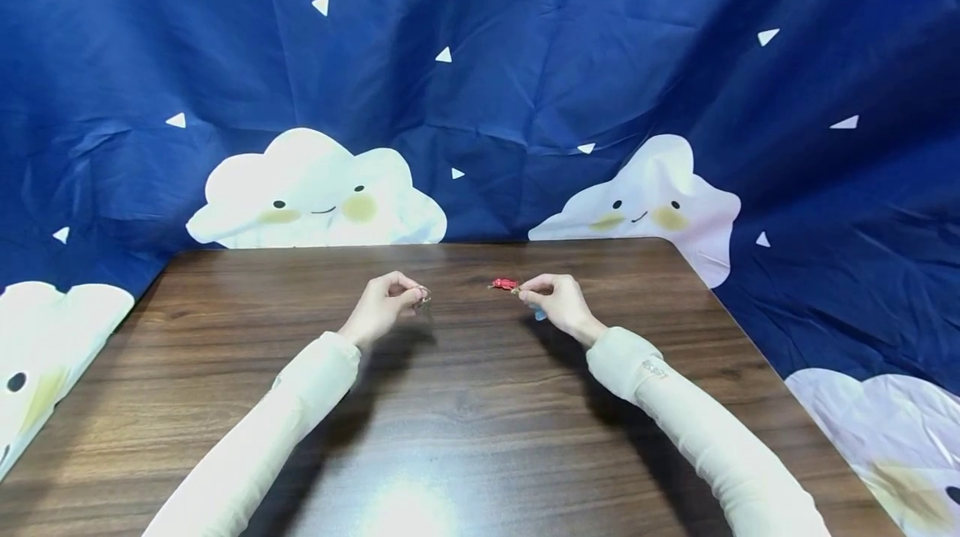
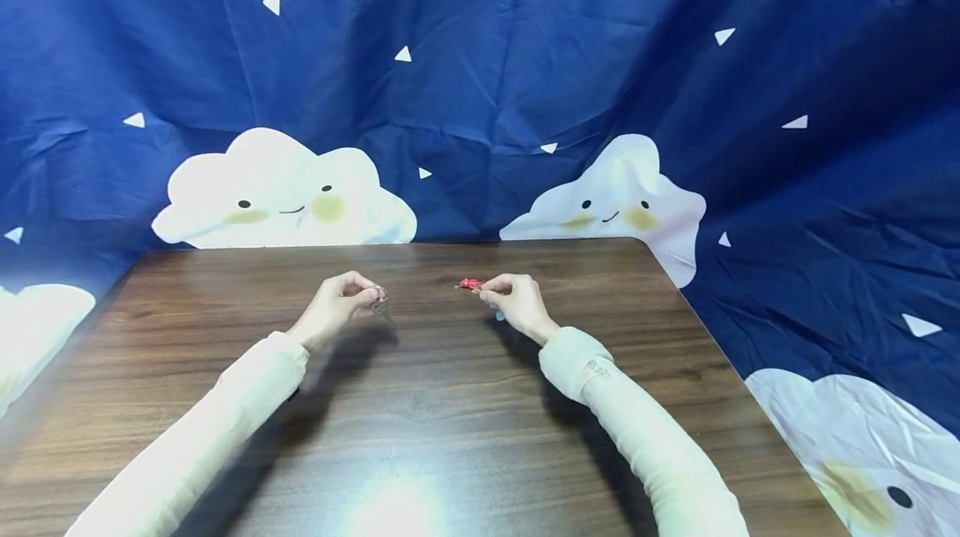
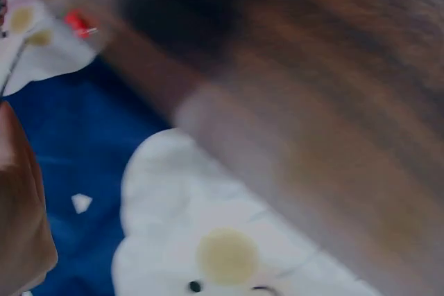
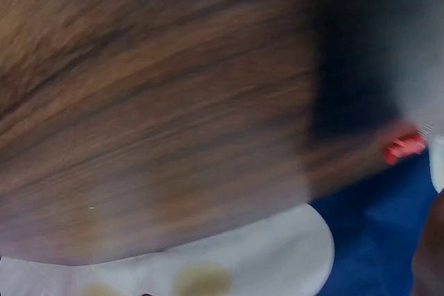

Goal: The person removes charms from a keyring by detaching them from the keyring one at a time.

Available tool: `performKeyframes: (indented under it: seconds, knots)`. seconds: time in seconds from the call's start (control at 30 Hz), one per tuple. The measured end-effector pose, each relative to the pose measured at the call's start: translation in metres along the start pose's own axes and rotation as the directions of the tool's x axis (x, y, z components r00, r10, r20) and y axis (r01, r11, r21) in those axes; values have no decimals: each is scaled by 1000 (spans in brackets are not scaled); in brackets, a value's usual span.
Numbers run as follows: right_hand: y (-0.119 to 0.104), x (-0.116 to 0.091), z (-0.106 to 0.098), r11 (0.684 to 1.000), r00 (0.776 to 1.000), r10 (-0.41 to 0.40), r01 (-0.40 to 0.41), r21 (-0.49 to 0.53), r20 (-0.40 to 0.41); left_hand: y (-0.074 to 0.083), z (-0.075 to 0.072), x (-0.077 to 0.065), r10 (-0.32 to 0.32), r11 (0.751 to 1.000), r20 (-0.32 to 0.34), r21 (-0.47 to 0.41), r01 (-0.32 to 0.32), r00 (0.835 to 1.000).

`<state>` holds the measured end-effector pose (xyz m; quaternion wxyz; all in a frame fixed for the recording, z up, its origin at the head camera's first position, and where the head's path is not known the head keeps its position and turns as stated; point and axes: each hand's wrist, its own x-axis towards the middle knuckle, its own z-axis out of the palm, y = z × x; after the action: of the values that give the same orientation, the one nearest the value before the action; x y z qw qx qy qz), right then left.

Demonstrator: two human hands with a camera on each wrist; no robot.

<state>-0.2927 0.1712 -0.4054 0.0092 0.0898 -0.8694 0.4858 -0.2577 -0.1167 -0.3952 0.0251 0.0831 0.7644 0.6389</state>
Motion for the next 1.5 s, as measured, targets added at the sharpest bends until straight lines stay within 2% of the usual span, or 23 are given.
performKeyframes:
  seconds: [0.2,0.37,0.53,0.6,0.7,0.8,0.93,1.17,1.37,1.5]
  knots:
    - [17,14,16,993,1000,-7,10,-116,26,-25,-5,13,-165,986,28,5,165,986]
    - [27,17,30,984,1000,-12,16,-176,27,-43,-9,18,-225,974,34,-7,226,974]
    - [34,14,39,990,1000,18,-17,-138,7,-50,-11,19,-249,969,43,9,249,968]
    - [36,13,41,990,1000,9,-9,-138,-2,-51,-11,19,-232,971,37,68,230,972]
    - [37,12,41,989,1000,-20,18,-146,-6,-51,-13,18,-204,959,14,207,196,979]
    - [37,11,40,987,999,-35,36,-155,4,-50,-16,18,-182,918,-10,357,174,983]
    - [35,11,35,987,999,-36,41,-156,39,-51,-19,20,-147,876,-11,462,136,989]
    - [35,9,25,994,989,31,-15,-108,148,-52,-22,20,-65,842,18,538,45,998]
    - [39,8,18,995,977,22,-1,-95,211,-52,-23,20,-25,814,53,581,-10,998]
    - [40,5,14,996,974,17,4,-92,225,-54,-24,20,-3,806,70,591,-39,998]
